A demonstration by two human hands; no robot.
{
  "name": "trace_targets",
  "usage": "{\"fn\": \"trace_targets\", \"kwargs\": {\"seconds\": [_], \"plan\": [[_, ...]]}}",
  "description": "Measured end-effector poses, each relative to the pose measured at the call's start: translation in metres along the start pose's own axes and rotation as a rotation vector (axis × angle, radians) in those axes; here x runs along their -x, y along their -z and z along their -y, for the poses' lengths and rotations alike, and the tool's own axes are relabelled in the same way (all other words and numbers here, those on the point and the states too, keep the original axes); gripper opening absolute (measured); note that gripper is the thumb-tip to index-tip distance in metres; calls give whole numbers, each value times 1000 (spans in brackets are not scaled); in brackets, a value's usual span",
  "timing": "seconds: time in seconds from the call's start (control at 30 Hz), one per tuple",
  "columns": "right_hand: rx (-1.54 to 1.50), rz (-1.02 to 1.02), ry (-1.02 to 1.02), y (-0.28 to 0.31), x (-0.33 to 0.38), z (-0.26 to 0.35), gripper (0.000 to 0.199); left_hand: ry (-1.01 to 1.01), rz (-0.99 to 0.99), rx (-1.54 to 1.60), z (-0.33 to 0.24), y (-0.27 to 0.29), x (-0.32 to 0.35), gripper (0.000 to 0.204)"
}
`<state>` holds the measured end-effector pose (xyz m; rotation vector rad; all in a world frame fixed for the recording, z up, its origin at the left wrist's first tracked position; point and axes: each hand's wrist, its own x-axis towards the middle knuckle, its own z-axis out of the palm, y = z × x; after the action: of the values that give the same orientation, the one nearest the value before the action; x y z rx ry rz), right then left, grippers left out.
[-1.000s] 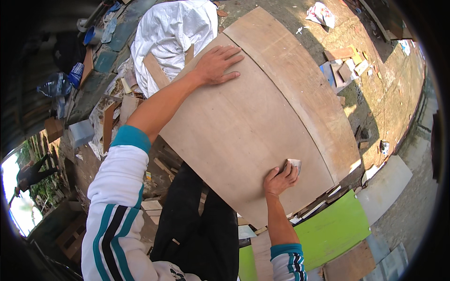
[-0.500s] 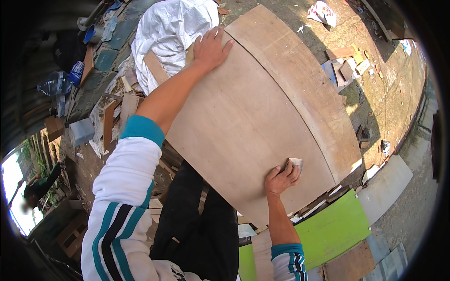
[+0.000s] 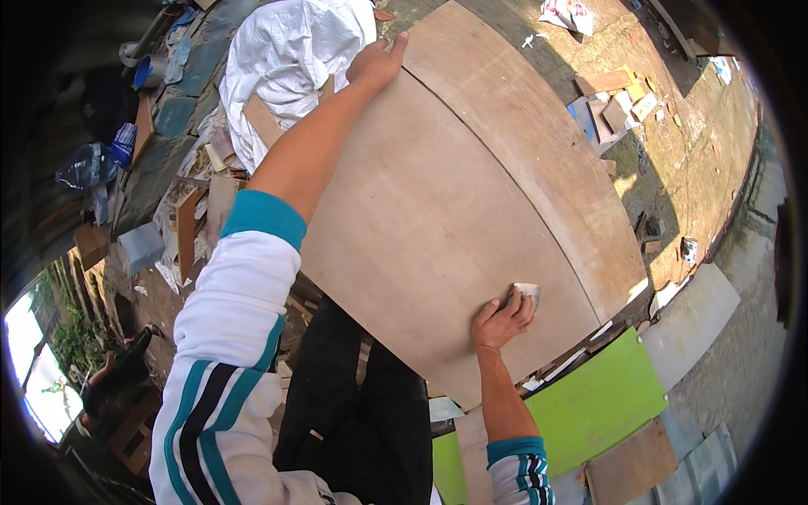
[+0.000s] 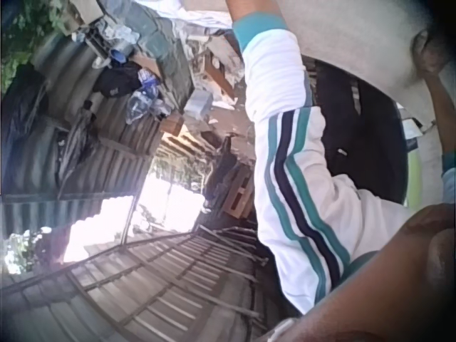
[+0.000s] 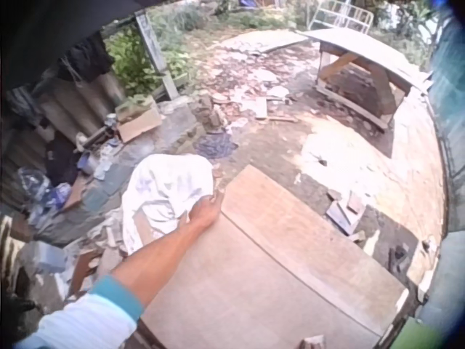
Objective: The person sands a large rectangular wooden board using a sanding block. They move the block across the surface in back-and-forth motions, occasionally repositioning the board and adjusting their grip to cover different areas.
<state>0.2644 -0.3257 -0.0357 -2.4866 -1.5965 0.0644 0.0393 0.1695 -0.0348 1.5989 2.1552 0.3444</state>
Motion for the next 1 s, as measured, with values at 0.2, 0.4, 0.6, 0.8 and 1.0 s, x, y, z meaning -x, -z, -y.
{"fn": "trace_targets", "kwargs": {"seconds": [0.2, 0.4, 0.6, 0.8, 1.0], "plan": [[3, 0, -6, -1, -1, -2, 54, 145, 96, -66, -10, -2, -5, 78], [-10, 7, -27, -1, 2, -3, 54, 171, 32, -120, -15, -4, -6, 83], [-20, -2, -45, -2, 3, -2, 53, -216, -209, -171, -8, -16, 18, 76], [-43, -14, -79, 1, 2, -3, 53, -325, -79, -147, -42, -75, 158, 100], [-91, -33, -85, -5, 1, 2, 53, -351, 351, -214, -140, -97, 341, 107]]}}
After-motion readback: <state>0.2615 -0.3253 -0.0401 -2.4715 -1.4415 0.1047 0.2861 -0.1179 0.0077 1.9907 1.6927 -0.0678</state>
